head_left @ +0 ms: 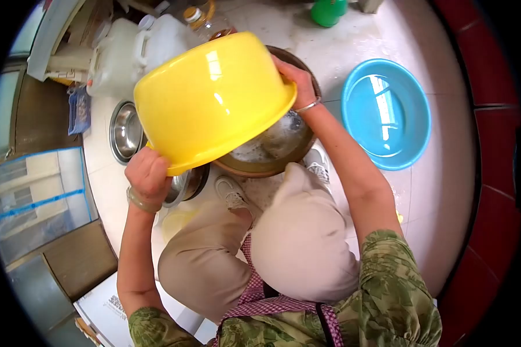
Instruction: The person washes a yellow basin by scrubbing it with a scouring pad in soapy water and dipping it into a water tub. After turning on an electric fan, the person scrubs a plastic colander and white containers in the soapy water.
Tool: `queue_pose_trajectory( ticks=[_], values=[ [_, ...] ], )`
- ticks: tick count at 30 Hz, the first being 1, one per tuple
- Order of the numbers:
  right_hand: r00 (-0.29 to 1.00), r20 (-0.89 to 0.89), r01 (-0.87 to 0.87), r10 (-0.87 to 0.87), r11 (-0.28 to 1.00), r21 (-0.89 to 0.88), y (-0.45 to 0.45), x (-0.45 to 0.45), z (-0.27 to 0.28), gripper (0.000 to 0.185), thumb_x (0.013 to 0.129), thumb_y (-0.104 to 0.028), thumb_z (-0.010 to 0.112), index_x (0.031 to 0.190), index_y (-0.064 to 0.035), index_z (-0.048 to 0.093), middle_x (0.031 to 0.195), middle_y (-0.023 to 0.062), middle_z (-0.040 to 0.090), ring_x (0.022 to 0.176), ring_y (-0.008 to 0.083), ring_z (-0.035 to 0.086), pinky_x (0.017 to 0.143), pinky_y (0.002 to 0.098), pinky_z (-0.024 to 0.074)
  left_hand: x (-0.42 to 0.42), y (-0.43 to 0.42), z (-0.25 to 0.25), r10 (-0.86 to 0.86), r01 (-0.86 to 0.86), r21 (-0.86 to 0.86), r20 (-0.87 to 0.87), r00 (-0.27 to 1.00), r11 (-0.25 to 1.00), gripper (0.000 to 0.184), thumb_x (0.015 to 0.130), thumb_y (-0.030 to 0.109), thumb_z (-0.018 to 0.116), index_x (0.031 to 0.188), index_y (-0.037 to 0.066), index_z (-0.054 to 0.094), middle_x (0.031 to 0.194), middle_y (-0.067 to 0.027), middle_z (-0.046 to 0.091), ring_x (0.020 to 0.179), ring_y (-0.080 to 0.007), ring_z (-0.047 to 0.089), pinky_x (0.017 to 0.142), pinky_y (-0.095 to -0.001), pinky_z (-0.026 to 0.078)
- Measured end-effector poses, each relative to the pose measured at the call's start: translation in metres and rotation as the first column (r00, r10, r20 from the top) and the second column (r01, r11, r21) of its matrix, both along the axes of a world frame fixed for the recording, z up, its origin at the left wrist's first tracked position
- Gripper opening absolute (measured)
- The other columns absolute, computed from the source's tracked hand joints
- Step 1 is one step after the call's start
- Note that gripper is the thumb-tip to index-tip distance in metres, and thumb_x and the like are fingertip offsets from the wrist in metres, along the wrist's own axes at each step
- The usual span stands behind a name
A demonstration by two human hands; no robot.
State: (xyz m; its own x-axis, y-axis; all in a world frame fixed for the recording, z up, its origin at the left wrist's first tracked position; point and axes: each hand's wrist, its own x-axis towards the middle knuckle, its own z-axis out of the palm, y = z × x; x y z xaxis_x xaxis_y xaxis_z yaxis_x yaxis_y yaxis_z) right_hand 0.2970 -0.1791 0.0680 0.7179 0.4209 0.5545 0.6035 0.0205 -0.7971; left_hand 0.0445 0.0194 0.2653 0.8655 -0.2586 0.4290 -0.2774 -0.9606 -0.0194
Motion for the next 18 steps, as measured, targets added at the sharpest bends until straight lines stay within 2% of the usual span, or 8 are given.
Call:
queue_pose_trajectory(
  ticks=[3, 4, 7, 10, 11, 12, 14, 18],
  values=[
    [0.988, -0.109, 0.1, -0.106, 0.993, -0.063, -0.023, -0.003, 0.023, 0.045, 0.078, -0.01, 0.067, 0.123, -0.0138, 0.063, 0.11, 0.0131, 0.068, 0.096, 0.027, 0.068, 0.084, 0.0319, 0.0525, 0.001, -0.015, 0.002, 0.156, -0.149, -0.095, 0.073, 0.985, 0.984, 0.023, 0.072, 0.004, 0.073, 0.072, 0.004, 0.05, 0.067, -0.0108, 0.051, 0.057, -0.0305, 0.051, 0.05, -0.0365, 0.04],
    [0.981, -0.113, 0.151, -0.155, 0.988, -0.045, -0.034, 0.0, 0.025, 0.043, 0.079, -0.01, 0.067, 0.121, -0.0143, 0.064, 0.108, 0.0132, 0.068, 0.094, 0.0274, 0.068, 0.083, 0.0321, 0.0526, 0.002, -0.023, 0.006, 0.284, -0.281, -0.135, 0.0, 0.959, 0.95, 0.019, 0.077, 0.007, 0.073, 0.084, 0.002, 0.057, 0.077, -0.0114, 0.057, 0.067, -0.0296, 0.057, 0.06, -0.0346, 0.046],
    [0.937, -0.241, 0.239, -0.254, 0.967, -0.089, -0.098, 0.012, 0.043, 0.034, 0.082, -0.012, 0.066, 0.117, -0.0128, 0.067, 0.104, 0.0142, 0.069, 0.091, 0.0262, 0.069, 0.079, 0.0331, 0.0527, 0.032, -0.064, 0.036, 0.356, -0.315, -0.286, 0.101, 0.929, 0.905, 0.021, 0.08, 0.01, 0.072, 0.095, 0.0, 0.061, 0.087, -0.0111, 0.062, 0.078, -0.0254, 0.062, 0.074, -0.0315, 0.049],
    [0.841, -0.277, 0.439, -0.465, 0.885, -0.153, -0.202, 0.034, 0.044, 0.021, 0.083, -0.019, 0.07, 0.096, -0.0034, 0.068, 0.086, 0.0112, 0.071, 0.078, 0.0206, 0.068, 0.066, 0.0343, 0.0516, 0.033, -0.08, 0.057, 0.331, -0.299, -0.469, -0.016, 0.944, 0.831, 0.025, 0.084, 0.014, 0.07, 0.102, -0.001, 0.063, 0.084, -0.009, 0.064, 0.076, -0.0209, 0.062, 0.074, -0.0276, 0.049],
    [0.807, -0.195, 0.511, -0.557, 0.825, -0.242, -0.242, 0.039, 0.051, 0.021, 0.083, -0.021, 0.07, 0.094, -0.0029, 0.068, 0.083, 0.0101, 0.071, 0.076, 0.0218, 0.068, 0.065, 0.0351, 0.0511, 0.029, -0.088, 0.061, 0.333, -0.329, -0.579, -0.104, 0.937, 0.746, 0.022, 0.085, 0.014, 0.068, 0.101, -0.002, 0.063, 0.085, -0.0081, 0.064, 0.076, -0.0185, 0.061, 0.074, -0.0265, 0.048],
    [0.765, -0.256, 0.522, -0.591, 0.802, -0.293, -0.278, 0.033, 0.069, 0.022, 0.083, -0.02, 0.07, 0.096, -0.0029, 0.068, 0.083, 0.0119, 0.071, 0.076, 0.023, 0.068, 0.065, 0.0359, 0.0511, 0.024, -0.096, 0.064, 0.32, -0.361, -0.672, -0.191, 0.928, 0.646, 0.02, 0.087, 0.013, 0.067, 0.1, -0.002, 0.063, 0.085, -0.0071, 0.064, 0.077, -0.016, 0.061, 0.074, -0.0253, 0.048],
    [0.714, 0.041, 0.645, -0.699, 0.635, -0.425, -0.346, 0.03, 0.074, 0.033, 0.083, -0.028, 0.069, 0.106, -0.0061, 0.066, 0.085, 0.015, 0.07, 0.077, 0.0304, 0.068, 0.066, 0.0395, 0.0518, 0.017, -0.111, 0.062, 0.279, -0.403, -0.799, -0.303, 0.911, 0.447, 0.015, 0.09, 0.011, 0.064, 0.096, -0.003, 0.064, 0.086, -0.0034, 0.064, 0.076, -0.0084, 0.058, 0.071, -0.0226, 0.047],
    [0.564, 0.365, 0.633, -0.741, 0.104, -0.767, -0.388, 0.008, 0.105, 0.042, 0.085, -0.031, 0.064, 0.122, -0.0148, 0.057, 0.087, 0.0159, 0.07, 0.083, 0.0346, 0.068, 0.07, 0.0437, 0.053, 0.014, -0.138, 0.041, 0.212, -0.417, -0.842, -0.363, 0.907, 0.343, 0.014, 0.088, 0.01, 0.065, 0.093, -0.003, 0.064, 0.082, -0.0035, 0.064, 0.074, -0.009, 0.057, 0.068, -0.0236, 0.046]
  ],
)
